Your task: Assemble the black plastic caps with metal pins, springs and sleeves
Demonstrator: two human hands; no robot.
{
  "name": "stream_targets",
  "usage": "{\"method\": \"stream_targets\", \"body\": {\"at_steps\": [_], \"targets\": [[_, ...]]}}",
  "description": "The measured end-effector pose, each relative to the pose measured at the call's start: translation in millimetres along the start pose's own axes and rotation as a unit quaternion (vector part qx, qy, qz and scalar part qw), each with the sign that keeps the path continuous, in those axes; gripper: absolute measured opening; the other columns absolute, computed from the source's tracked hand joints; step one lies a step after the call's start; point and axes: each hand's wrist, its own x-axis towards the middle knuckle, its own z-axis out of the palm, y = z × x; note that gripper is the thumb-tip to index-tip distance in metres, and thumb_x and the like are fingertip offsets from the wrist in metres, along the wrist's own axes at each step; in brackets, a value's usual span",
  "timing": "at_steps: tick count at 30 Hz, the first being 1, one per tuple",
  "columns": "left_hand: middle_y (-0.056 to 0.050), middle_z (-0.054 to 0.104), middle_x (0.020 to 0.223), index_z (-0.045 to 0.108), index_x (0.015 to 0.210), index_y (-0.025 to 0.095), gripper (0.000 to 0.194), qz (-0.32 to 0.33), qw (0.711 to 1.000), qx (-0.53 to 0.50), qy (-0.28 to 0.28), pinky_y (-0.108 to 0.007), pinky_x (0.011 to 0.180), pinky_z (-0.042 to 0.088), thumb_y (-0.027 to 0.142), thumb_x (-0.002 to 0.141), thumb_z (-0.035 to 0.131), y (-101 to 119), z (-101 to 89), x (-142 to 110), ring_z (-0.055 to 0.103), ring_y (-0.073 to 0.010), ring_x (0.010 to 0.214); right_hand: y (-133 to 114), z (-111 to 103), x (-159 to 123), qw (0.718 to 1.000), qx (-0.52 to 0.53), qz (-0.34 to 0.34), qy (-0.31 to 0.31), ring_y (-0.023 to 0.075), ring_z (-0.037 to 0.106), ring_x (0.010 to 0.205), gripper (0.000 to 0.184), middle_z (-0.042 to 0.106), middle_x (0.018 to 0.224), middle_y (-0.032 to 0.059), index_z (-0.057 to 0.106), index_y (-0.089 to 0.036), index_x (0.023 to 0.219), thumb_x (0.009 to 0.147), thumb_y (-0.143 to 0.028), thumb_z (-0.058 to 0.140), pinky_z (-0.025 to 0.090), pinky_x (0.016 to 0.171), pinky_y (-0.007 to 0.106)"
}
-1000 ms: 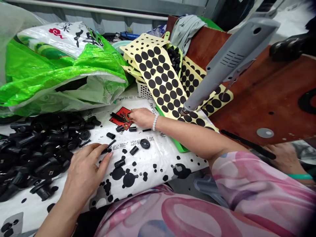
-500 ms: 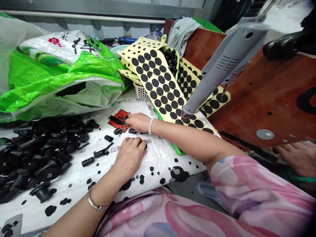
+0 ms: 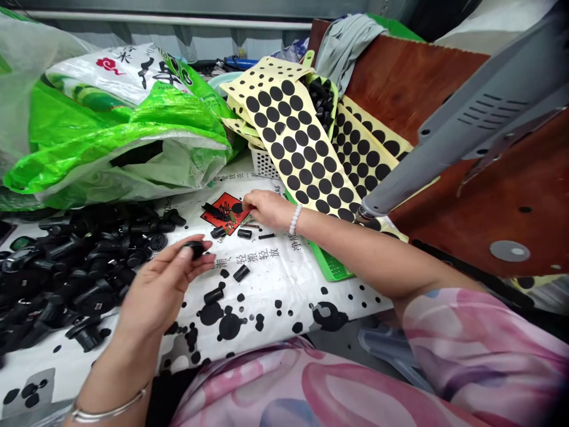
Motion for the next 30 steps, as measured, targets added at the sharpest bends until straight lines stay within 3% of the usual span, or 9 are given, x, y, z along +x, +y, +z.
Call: {"method": "stream_targets", "body": {"at_steps": [3, 7, 10, 12, 18, 23, 26, 28, 30], "targets": [[-0.006, 0.069, 0.1, 0.067, 0.095, 0.02, 0.027, -0.028, 0.994, -0.095, 0.035, -0.037, 0.087, 0.054, 0.041, 0.082, 0.057, 3.9, -18.8, -4.5, 0.066, -0.0209, 0.094, -5.6, -10.3, -2.3, 0.999, 0.052, -0.001, 0.015, 0.0136, 0.056, 0.085, 0.027, 0.062, 0.096, 0.0059, 0.064, -0.012, 0.09, 0.075, 0.002, 0.047, 0.042, 0.077, 0.024], [-0.006, 0.067, 0.107, 0.066, 0.099, 0.02, 0.028, 0.008, 0.996, -0.032, 0.077, -0.042, 0.097, 0.048, 0.031, 0.073, 0.069, -1.1, -19.6, -16.2, 0.063, -0.0225, 0.1, -20.9, -14.2, -13.1, 0.986, 0.162, -0.025, 0.02, 0.009, 0.058, 0.079, 0.024, 0.063, 0.089, 0.0027, 0.062, -0.01, 0.088, 0.074, 0.003, 0.046, 0.046, 0.075, 0.021], [-0.007, 0.064, 0.113, 0.06, 0.112, 0.02, 0.046, 0.073, 0.994, 0.035, 0.074, -0.042, 0.101, 0.044, 0.025, 0.068, 0.073, -7.3, -7.5, -26.1, 0.059, -0.0227, 0.108, -40.7, -11.5, -28.7, 0.938, 0.337, -0.049, 0.066, 0.0092, 0.058, 0.075, 0.016, 0.062, 0.083, 0.0011, 0.059, -0.011, 0.084, 0.075, -0.001, 0.05, 0.049, 0.071, 0.023], [-0.007, 0.063, 0.114, 0.055, 0.118, 0.02, 0.053, 0.11, 0.992, 0.048, 0.049, -0.039, 0.1, 0.045, 0.022, 0.068, 0.072, -10.1, 0.7, -31.7, 0.058, -0.0223, 0.11, -55.8, -9.6, -40.3, 0.91, 0.391, -0.076, 0.116, 0.0096, 0.058, 0.074, 0.014, 0.06, 0.083, 0.0009, 0.059, -0.011, 0.085, 0.075, -0.004, 0.051, 0.05, 0.07, 0.024], [-0.007, 0.06, 0.12, 0.047, 0.126, 0.024, 0.057, 0.124, 0.99, 0.068, 0.003, -0.037, 0.099, 0.046, 0.021, 0.073, 0.068, -16.7, 9.5, -43.5, 0.056, -0.0212, 0.114, -85.3, -1.3, -59.6, 0.9, 0.32, -0.183, 0.233, 0.0129, 0.057, 0.085, 0.016, 0.059, 0.086, 0.0034, 0.059, -0.015, 0.085, 0.079, -0.005, 0.048, 0.05, 0.078, 0.028], [-0.006, 0.059, 0.124, 0.046, 0.127, 0.025, 0.057, 0.147, 0.986, 0.07, -0.014, -0.036, 0.097, 0.049, 0.021, 0.074, 0.068, -22.8, 8.3, -46.8, 0.055, -0.0218, 0.115, -90.6, 7.8, -63.8, 0.905, 0.272, -0.221, 0.241, 0.0138, 0.057, 0.089, 0.018, 0.06, 0.09, 0.0056, 0.056, -0.016, 0.091, 0.083, -0.006, 0.044, 0.051, 0.08, 0.03], [-0.007, 0.059, 0.124, 0.046, 0.127, 0.024, 0.056, 0.158, 0.984, 0.086, -0.012, -0.035, 0.094, 0.051, 0.023, 0.075, 0.067, -22.1, 6.3, -48.5, 0.056, -0.0221, 0.114, -93.9, 9.5, -69.8, 0.916, 0.19, -0.27, 0.226, 0.0155, 0.057, 0.094, 0.021, 0.059, 0.096, 0.0093, 0.056, -0.015, 0.097, 0.087, -0.008, 0.04, 0.052, 0.08, 0.029], [-0.006, 0.059, 0.123, 0.044, 0.129, 0.025, 0.057, 0.185, 0.974, 0.132, -0.001, -0.033, 0.094, 0.051, 0.024, 0.076, 0.066, -19.9, 4.3, -49.9, 0.058, -0.0205, 0.111, -97.6, 9.3, -74.9, 0.917, 0.133, -0.295, 0.232, 0.0166, 0.057, 0.093, 0.021, 0.059, 0.096, 0.0106, 0.056, -0.015, 0.099, 0.088, -0.009, 0.039, 0.053, 0.079, 0.03], [-0.005, 0.06, 0.121, 0.042, 0.131, 0.026, 0.058, 0.234, 0.944, 0.229, 0.026, -0.033, 0.095, 0.05, 0.024, 0.077, 0.066, -16.7, 2.5, -51.5, 0.06, -0.0193, 0.108, -102.6, 8.6, -79.8, 0.919, 0.103, -0.289, 0.249, 0.017, 0.058, 0.091, 0.021, 0.061, 0.095, 0.0107, 0.057, -0.015, 0.099, 0.089, -0.009, 0.039, 0.053, 0.078, 0.03]]}}
